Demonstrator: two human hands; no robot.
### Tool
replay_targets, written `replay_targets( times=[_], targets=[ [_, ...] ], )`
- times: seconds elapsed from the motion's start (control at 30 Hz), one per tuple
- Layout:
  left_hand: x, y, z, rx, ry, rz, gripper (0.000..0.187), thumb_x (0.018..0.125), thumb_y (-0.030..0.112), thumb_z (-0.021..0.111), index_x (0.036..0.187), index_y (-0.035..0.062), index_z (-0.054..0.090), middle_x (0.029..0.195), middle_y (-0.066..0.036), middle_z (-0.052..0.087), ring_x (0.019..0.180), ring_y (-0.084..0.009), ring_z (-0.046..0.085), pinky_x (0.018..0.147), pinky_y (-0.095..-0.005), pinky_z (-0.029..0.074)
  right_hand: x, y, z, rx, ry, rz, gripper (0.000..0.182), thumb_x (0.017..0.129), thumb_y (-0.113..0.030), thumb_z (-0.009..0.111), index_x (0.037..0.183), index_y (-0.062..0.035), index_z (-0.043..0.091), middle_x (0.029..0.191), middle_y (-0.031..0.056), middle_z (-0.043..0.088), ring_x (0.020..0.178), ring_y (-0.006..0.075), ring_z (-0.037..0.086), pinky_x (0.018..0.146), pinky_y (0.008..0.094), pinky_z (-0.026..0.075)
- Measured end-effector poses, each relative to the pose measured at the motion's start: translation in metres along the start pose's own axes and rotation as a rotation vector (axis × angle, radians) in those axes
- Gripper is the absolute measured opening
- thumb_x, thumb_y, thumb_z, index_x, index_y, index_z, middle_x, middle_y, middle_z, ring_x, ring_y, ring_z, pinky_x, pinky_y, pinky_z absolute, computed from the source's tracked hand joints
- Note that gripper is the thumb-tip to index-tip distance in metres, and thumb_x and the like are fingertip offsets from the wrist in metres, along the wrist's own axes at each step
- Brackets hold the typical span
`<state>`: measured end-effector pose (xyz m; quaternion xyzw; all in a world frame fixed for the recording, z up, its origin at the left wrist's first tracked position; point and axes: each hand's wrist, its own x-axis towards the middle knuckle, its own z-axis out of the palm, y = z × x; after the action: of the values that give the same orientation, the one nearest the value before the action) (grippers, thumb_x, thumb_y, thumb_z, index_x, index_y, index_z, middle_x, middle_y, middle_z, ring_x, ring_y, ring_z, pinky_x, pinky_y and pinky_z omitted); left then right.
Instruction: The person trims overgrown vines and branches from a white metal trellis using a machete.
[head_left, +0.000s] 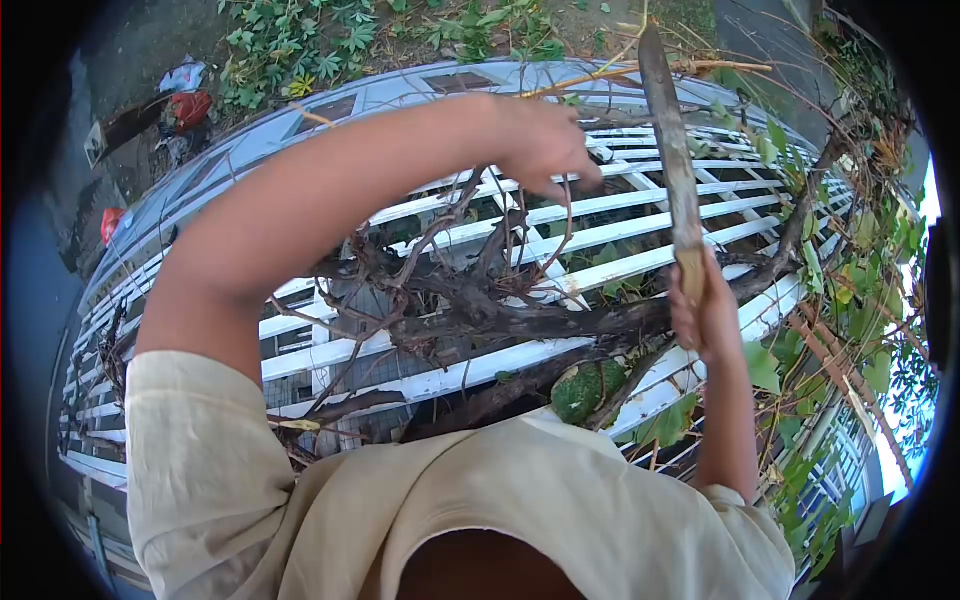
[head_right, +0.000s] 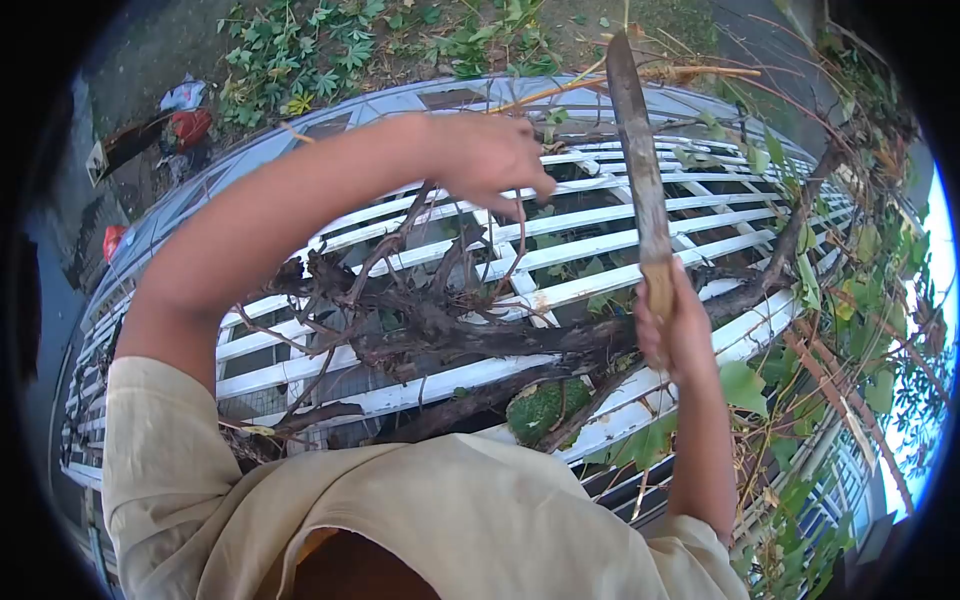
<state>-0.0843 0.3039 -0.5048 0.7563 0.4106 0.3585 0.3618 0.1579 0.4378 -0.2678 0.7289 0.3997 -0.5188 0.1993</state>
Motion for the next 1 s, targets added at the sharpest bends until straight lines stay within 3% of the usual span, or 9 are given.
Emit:
replay_targets(
  times=[0.07, 0.1, 0.2, 0.27, 0.37, 0.5, 0.53, 0.77, 1.0],
  targets=[
    [0.011, -0.025, -0.017, 0.006, -0.330, -0.125, 0.027, 0.095, 0.036, 0.074, 0.094, 0.0099, 0.076, 0.087, -0.016, 0.073, 0.091, -0.0382, 0.071, 0.083, -0.0515, 0.053, -0.037, -0.003, -0.026, -0.373, 0.110, -0.111, 0.059, 0.111, -0.062, 0.041, 0.097, -0.0085, 0.061, 0.064, -0.0032, 0.050, 0.046, 0.0064, 0.040, 0.041, 0.0234, 0.031],
    [0.013, -0.045, -0.005, 0.015, -0.274, -0.082, 0.033, 0.095, 0.036, 0.074, 0.082, 0.0057, 0.074, 0.073, -0.019, 0.067, 0.081, -0.0424, 0.069, 0.070, -0.0539, 0.052, -0.054, 0.003, -0.042, -0.564, 0.195, -0.209, 0.058, 0.112, -0.060, 0.042, 0.095, -0.0074, 0.060, 0.064, -0.0036, 0.050, 0.048, 0.0069, 0.042, 0.044, 0.0249, 0.031],
    [0.027, -0.056, 0.014, 0.014, -0.227, -0.045, 0.034, 0.095, 0.035, 0.074, 0.081, 0.0038, 0.072, 0.072, -0.019, 0.066, 0.079, -0.0432, 0.066, 0.070, -0.0551, 0.049, -0.094, 0.013, -0.093, -1.149, 0.251, -0.449, 0.054, 0.113, -0.049, 0.044, 0.087, -0.0027, 0.056, 0.060, 0.0040, 0.050, 0.051, 0.0171, 0.046, 0.052, 0.0349, 0.035],
    [0.039, -0.068, 0.023, -0.057, -0.349, 0.034, 0.037, 0.096, 0.036, 0.073, 0.080, 0.0028, 0.071, 0.069, -0.019, 0.064, 0.071, -0.0406, 0.063, 0.067, -0.0542, 0.046, -0.117, 0.014, -0.099, -1.380, 0.314, -0.444, 0.046, 0.110, -0.039, 0.052, 0.087, -0.0004, 0.059, 0.061, 0.0182, 0.053, 0.054, 0.0373, 0.051, 0.057, 0.0463, 0.041],
    [0.042, -0.096, 0.056, -0.214, -0.349, 0.034, 0.040, 0.096, 0.036, 0.074, 0.077, 0.0013, 0.069, 0.065, -0.018, 0.062, 0.066, -0.0368, 0.059, 0.065, -0.0526, 0.044, -0.133, 0.003, -0.118, -1.506, 0.358, -0.366, 0.043, 0.108, -0.036, 0.057, 0.085, -0.0001, 0.058, 0.063, 0.0233, 0.055, 0.058, 0.0446, 0.055, 0.058, 0.0498, 0.041],
    [0.032, -0.108, 0.069, -0.264, -0.281, -0.030, 0.044, 0.092, 0.034, 0.078, 0.070, 0.0000, 0.064, 0.059, -0.012, 0.056, 0.059, -0.0272, 0.053, 0.059, -0.0477, 0.041, -0.139, -0.014, -0.145, -1.846, 0.385, -0.377, 0.038, 0.105, -0.035, 0.061, 0.088, -0.0005, 0.062, 0.062, 0.0236, 0.056, 0.058, 0.0463, 0.058, 0.058, 0.0524, 0.043],
    [0.027, -0.113, 0.076, -0.343, -0.276, -0.092, 0.043, 0.090, 0.035, 0.082, 0.068, 0.0016, 0.065, 0.058, -0.008, 0.054, 0.058, -0.0215, 0.050, 0.058, -0.0451, 0.040, -0.139, -0.020, -0.150, -1.844, 0.353, -0.367, 0.040, 0.103, -0.038, 0.063, 0.088, -0.0008, 0.065, 0.059, 0.0223, 0.055, 0.059, 0.0461, 0.058, 0.058, 0.0525, 0.042],
    [0.011, -0.120, 0.105, -0.634, -0.309, -0.346, 0.043, 0.084, 0.040, 0.090, 0.068, 0.0074, 0.067, 0.062, 0.001, 0.058, 0.063, -0.0143, 0.050, 0.058, -0.0395, 0.037, -0.137, -0.042, -0.129, -1.810, 0.109, -0.546, 0.042, 0.099, -0.043, 0.067, 0.090, -0.0012, 0.068, 0.065, 0.0216, 0.055, 0.066, 0.0454, 0.059, 0.064, 0.0526, 0.043],
    [0.014, -0.109, 0.084, -0.548, -0.407, -0.482, 0.040, 0.077, 0.042, 0.095, 0.074, 0.0109, 0.071, 0.068, 0.000, 0.055, 0.066, -0.0171, 0.050, 0.060, -0.0365, 0.039, -0.186, -0.059, 0.036, -1.937, 0.269, -0.165, 0.045, 0.103, -0.042, 0.065, 0.091, 0.0005, 0.068, 0.075, 0.0289, 0.064, 0.074, 0.0508, 0.063, 0.069, 0.0573, 0.049]
  ],
)
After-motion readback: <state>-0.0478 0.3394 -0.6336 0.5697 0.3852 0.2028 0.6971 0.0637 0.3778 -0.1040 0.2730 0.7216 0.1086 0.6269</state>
